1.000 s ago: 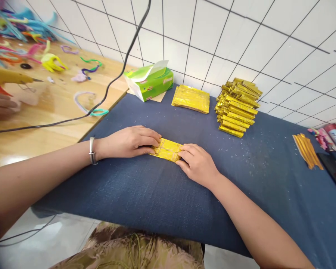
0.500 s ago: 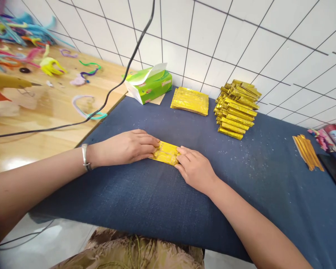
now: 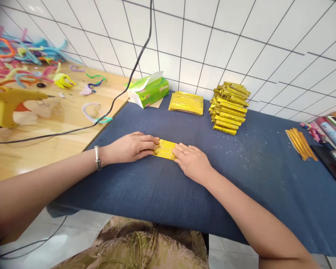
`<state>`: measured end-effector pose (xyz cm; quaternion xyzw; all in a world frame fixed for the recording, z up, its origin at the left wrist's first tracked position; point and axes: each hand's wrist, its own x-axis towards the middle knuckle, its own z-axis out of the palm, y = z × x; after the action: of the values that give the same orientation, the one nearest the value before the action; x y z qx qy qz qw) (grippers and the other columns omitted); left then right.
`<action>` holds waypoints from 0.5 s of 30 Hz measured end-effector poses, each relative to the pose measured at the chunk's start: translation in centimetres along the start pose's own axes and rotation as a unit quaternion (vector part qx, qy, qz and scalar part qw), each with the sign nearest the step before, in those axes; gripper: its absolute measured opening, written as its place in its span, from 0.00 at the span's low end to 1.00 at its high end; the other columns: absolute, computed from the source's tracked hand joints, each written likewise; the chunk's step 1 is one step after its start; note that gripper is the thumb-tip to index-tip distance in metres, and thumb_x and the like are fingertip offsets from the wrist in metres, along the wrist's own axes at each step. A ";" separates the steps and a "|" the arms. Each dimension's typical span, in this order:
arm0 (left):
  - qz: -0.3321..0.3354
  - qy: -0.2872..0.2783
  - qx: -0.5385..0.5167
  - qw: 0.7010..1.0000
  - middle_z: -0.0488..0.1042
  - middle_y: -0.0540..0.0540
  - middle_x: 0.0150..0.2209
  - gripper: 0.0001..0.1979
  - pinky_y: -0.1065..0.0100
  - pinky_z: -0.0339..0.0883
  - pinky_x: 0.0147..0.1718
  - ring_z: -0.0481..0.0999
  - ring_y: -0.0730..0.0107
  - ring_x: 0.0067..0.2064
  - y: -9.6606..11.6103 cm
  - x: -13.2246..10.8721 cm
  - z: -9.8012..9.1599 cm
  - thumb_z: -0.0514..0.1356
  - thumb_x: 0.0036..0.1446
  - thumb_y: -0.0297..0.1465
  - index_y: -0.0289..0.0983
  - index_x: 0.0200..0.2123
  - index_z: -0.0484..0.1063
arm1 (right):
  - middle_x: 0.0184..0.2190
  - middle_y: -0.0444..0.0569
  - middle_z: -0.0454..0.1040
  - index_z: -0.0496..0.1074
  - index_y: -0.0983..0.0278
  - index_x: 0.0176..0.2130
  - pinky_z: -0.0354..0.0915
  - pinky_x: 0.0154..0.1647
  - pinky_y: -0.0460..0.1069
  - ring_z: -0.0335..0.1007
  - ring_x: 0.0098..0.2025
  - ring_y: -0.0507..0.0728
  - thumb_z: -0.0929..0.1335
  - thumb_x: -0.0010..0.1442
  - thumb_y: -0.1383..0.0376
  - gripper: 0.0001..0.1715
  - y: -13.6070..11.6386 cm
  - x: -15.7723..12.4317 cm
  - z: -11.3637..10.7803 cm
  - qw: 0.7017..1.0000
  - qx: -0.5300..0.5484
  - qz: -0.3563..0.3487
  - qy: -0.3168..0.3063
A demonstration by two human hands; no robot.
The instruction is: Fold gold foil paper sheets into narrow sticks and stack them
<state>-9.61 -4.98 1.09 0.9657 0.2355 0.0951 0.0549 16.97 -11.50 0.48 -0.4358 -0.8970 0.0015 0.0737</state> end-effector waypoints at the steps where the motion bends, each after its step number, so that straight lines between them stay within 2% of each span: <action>1: -0.002 0.001 -0.011 1.000 0.69 0.45 0.52 0.13 0.66 0.58 0.50 0.69 0.69 0.51 -0.1 -0.2 0.2 0.49 0.63 0.35 0.40 0.46 0.69 | 0.58 0.49 0.63 0.63 0.62 0.56 0.57 0.60 0.57 0.57 0.61 0.56 0.59 0.64 0.62 0.21 0.0 0.0 0.0 1.000 0.004 0.003 -0.004; 7: -0.005 0.020 -0.096 0.995 0.68 0.44 0.53 0.14 0.65 0.58 0.52 0.65 0.66 0.56 -0.8 -0.7 1.0 0.51 0.61 0.37 0.40 0.48 0.67 | 0.58 0.48 0.63 0.63 0.61 0.56 0.55 0.61 0.56 0.55 0.61 0.55 0.60 0.63 0.61 0.22 0.1 -0.1 -0.2 0.999 0.035 0.021 -0.013; 12: 0.015 0.039 -0.154 0.987 0.70 0.43 0.50 0.15 0.66 0.62 0.51 0.69 0.67 0.53 -0.9 -0.5 1.3 0.54 0.59 0.38 0.38 0.46 0.69 | 0.58 0.48 0.64 0.65 0.60 0.55 0.55 0.60 0.57 0.55 0.62 0.56 0.61 0.62 0.62 0.22 0.0 -0.2 0.0 0.997 0.065 0.032 -0.006; 15: -0.002 0.062 -0.164 0.984 0.71 0.44 0.48 0.14 0.66 0.62 0.51 0.69 0.67 0.51 -0.8 -0.4 1.7 0.51 0.61 0.38 0.38 0.44 0.71 | 0.58 0.47 0.64 0.65 0.59 0.55 0.55 0.60 0.57 0.55 0.61 0.56 0.61 0.62 0.62 0.22 0.0 -0.2 0.4 0.996 0.083 0.044 0.002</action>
<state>-9.97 -4.55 -0.71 0.9353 0.2216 0.1916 0.1984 17.03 -11.66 0.10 -0.4671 -0.8738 0.0780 0.1109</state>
